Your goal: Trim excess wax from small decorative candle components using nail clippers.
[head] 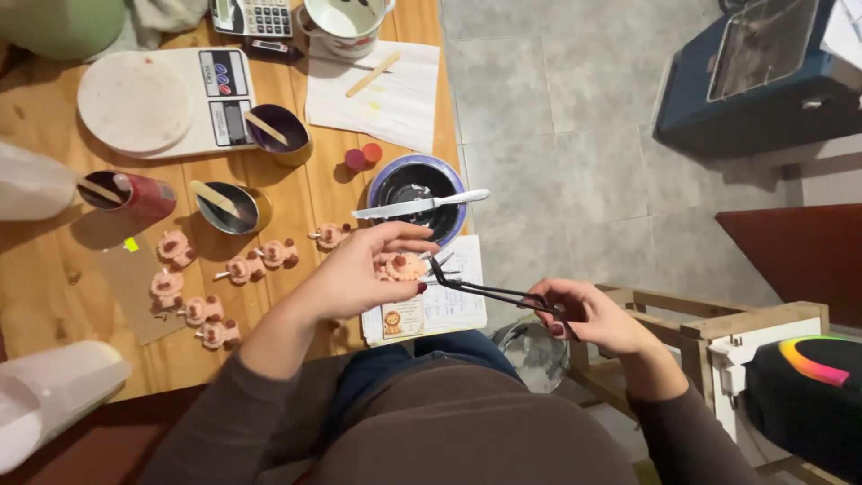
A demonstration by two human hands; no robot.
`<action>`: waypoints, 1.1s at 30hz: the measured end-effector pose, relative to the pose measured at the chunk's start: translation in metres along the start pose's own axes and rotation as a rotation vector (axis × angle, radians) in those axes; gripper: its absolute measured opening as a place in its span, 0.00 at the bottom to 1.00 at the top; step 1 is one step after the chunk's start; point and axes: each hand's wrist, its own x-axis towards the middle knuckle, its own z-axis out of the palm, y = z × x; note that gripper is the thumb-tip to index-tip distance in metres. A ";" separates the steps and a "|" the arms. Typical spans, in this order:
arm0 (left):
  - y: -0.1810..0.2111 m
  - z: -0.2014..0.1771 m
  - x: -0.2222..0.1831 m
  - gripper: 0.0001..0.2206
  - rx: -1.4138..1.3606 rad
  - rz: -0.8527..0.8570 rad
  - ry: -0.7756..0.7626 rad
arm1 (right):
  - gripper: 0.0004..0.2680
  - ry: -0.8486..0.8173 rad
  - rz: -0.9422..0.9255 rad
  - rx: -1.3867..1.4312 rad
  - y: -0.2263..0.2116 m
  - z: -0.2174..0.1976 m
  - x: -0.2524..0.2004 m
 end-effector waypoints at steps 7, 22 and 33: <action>-0.011 -0.010 0.035 0.25 0.029 -0.117 -0.127 | 0.20 0.021 0.028 0.003 -0.002 -0.016 0.007; -0.017 -0.008 0.042 0.27 0.143 -0.165 -0.106 | 0.17 -0.004 -0.037 -0.027 0.007 -0.032 0.025; -0.020 -0.013 0.050 0.25 0.179 -0.157 -0.092 | 0.14 0.021 0.001 0.090 0.026 -0.044 0.033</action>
